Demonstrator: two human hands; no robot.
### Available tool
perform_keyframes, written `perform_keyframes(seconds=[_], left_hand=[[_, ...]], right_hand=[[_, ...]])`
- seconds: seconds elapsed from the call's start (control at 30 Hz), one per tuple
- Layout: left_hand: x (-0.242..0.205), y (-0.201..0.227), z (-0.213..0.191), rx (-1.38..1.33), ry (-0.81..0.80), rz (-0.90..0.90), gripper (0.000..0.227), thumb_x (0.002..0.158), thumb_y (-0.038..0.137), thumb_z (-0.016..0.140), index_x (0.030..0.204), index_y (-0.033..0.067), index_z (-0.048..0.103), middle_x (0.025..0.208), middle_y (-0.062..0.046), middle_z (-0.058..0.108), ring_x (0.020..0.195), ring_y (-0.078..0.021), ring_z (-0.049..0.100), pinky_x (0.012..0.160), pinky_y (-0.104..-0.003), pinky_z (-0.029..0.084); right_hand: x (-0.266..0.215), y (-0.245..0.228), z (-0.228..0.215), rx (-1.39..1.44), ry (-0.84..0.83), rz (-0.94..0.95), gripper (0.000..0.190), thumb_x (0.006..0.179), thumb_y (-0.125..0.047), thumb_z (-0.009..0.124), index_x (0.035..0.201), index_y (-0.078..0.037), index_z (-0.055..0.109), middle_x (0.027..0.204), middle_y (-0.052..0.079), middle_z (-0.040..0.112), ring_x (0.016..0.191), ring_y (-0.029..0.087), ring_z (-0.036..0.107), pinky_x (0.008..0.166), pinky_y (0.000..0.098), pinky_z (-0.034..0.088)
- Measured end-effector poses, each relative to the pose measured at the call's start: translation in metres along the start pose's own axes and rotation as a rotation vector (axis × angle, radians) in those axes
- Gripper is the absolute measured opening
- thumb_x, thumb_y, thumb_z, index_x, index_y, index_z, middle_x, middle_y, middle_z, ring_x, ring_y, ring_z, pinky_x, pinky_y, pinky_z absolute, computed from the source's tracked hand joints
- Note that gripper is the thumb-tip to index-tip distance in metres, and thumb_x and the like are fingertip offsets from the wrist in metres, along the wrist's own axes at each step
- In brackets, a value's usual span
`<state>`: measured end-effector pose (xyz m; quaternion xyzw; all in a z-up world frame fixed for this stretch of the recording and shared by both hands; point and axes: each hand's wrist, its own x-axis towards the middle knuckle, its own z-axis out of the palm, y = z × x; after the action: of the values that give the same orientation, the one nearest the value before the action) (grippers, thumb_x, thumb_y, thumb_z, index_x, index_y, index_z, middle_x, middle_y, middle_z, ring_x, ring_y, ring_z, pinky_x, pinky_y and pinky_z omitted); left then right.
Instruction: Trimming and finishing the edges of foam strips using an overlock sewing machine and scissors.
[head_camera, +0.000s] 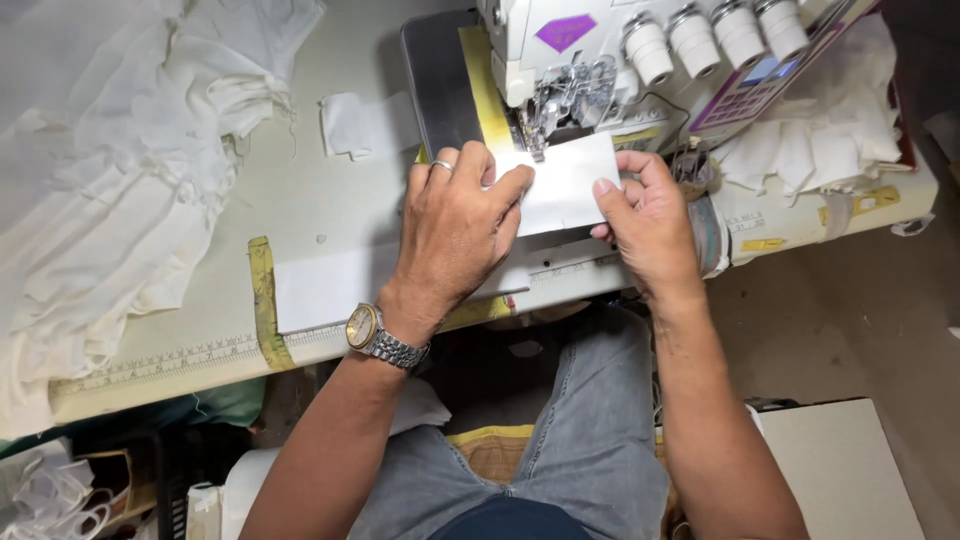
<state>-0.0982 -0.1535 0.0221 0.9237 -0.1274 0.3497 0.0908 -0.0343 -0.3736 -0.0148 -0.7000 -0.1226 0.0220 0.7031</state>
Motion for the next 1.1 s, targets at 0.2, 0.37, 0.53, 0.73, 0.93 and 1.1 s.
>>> perform_keyframes(seconds=[0.2,0.37,0.53,0.73,0.93,1.1], left_hand=[[0.003,0.000,0.002,-0.022,-0.006,-0.043,0.013,0.094,0.025,0.062,0.104,0.0265,0.070,0.091,0.000,0.042,0.085,-0.0246,0.054,0.075,-0.041,0.043],[0.008,-0.008,0.004,-0.068,-0.003,-0.081,0.017,0.094,0.025,0.060,0.105,0.0252,0.073,0.091,-0.001,0.044,0.085,-0.0253,0.055,0.074,-0.042,0.043],[0.027,-0.027,0.022,-0.119,0.035,-0.122,0.021,0.096,0.027,0.058,0.103,0.0217,0.077,0.090,0.000,0.045,0.085,-0.0268,0.055,0.071,-0.044,0.042],[0.066,-0.057,0.052,-0.050,-0.051,-0.242,0.021,0.094,0.028,0.056,0.089,0.0182,0.073,0.095,-0.006,0.050,0.093,-0.0351,0.054,0.073,-0.051,0.042],[0.102,-0.116,0.075,-0.001,-0.131,-0.437,0.017,0.089,0.019,0.064,0.102,0.0210,0.076,0.118,-0.014,0.056,0.114,-0.0398,0.051,0.088,-0.057,0.043],[0.064,-0.199,0.048,-0.029,0.060,-0.621,0.032,0.090,0.031,0.066,0.114,0.0090,0.063,0.113,-0.023,0.062,0.101,-0.0506,0.062,0.076,-0.066,0.049]], right_hand=[[0.006,0.002,0.005,-0.138,0.031,-0.064,0.024,0.104,-0.013,0.066,0.123,-0.003,0.055,0.075,0.008,0.064,0.054,0.012,0.064,0.047,0.0209,0.052],[0.011,0.009,0.007,-0.300,0.121,-0.152,0.024,0.102,-0.014,0.073,0.116,-0.005,0.056,0.069,0.008,0.064,0.051,0.013,0.063,0.046,0.0230,0.050],[0.017,0.008,0.021,-0.533,0.300,-0.267,0.027,0.100,-0.020,0.078,0.105,-0.009,0.053,0.068,0.009,0.068,0.054,0.022,0.063,0.052,0.0343,0.049],[-0.027,0.016,0.013,-0.620,0.381,-0.415,0.035,0.099,-0.014,0.075,0.126,0.002,0.058,0.102,0.023,0.070,0.091,0.037,0.069,0.072,0.0435,0.056],[-0.090,0.024,0.028,-0.614,0.266,-0.247,0.039,0.098,-0.022,0.066,0.132,-0.003,0.058,0.123,0.013,0.063,0.111,0.022,0.062,0.079,0.0329,0.051],[-0.065,0.042,0.003,-1.138,0.051,-0.622,0.023,0.105,-0.025,0.061,0.108,-0.008,0.076,0.112,0.009,0.074,0.108,0.028,0.066,0.096,0.0427,0.043]])
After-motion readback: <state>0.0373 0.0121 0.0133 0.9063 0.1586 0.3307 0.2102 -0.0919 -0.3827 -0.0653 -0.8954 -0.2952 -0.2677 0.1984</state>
